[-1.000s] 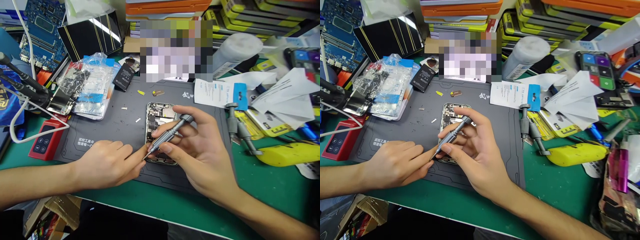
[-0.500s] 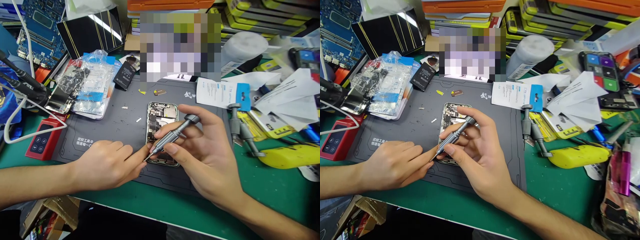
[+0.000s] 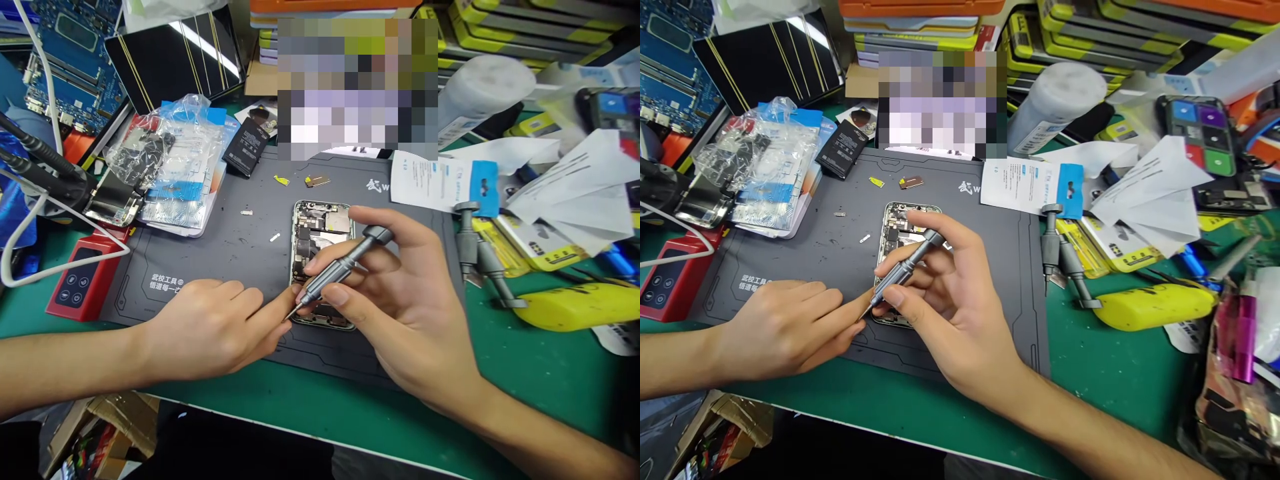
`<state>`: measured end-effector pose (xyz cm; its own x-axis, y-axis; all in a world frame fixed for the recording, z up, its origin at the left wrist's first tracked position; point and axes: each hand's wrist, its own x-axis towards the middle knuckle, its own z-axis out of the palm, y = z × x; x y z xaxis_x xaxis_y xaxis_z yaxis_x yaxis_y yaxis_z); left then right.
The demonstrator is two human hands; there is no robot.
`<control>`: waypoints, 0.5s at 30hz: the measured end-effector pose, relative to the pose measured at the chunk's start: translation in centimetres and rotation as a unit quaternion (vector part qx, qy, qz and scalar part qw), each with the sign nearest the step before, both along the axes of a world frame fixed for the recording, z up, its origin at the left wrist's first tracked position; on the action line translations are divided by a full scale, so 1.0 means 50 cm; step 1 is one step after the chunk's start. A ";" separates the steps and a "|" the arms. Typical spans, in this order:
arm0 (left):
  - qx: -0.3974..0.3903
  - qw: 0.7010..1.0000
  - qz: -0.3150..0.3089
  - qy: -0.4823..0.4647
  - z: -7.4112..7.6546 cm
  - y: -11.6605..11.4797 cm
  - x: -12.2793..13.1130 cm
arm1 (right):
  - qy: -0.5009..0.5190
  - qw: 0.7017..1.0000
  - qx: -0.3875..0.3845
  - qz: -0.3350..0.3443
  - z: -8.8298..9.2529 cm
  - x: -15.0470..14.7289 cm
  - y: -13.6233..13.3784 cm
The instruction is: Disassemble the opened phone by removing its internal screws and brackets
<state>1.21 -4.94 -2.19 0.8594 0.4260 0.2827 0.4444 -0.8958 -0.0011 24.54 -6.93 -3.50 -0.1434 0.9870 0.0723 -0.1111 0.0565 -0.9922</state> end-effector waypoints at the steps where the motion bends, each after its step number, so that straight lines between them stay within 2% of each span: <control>1: -0.001 1.000 0.000 0.001 0.000 0.000 0.000 | -0.002 1.000 0.001 0.001 0.000 0.000 0.000; 8: 0.000 1.000 -0.002 0.001 -0.001 0.001 0.001 | 0.018 1.000 -0.015 -0.017 -0.003 0.002 0.004; 11: 0.004 1.000 -0.003 0.000 -0.003 0.002 0.001 | 0.004 0.998 -0.007 -0.054 0.000 0.002 0.006; 15: 0.008 1.000 -0.006 -0.006 -0.003 0.002 0.001 | -0.041 0.990 0.050 -0.122 -0.001 0.013 0.009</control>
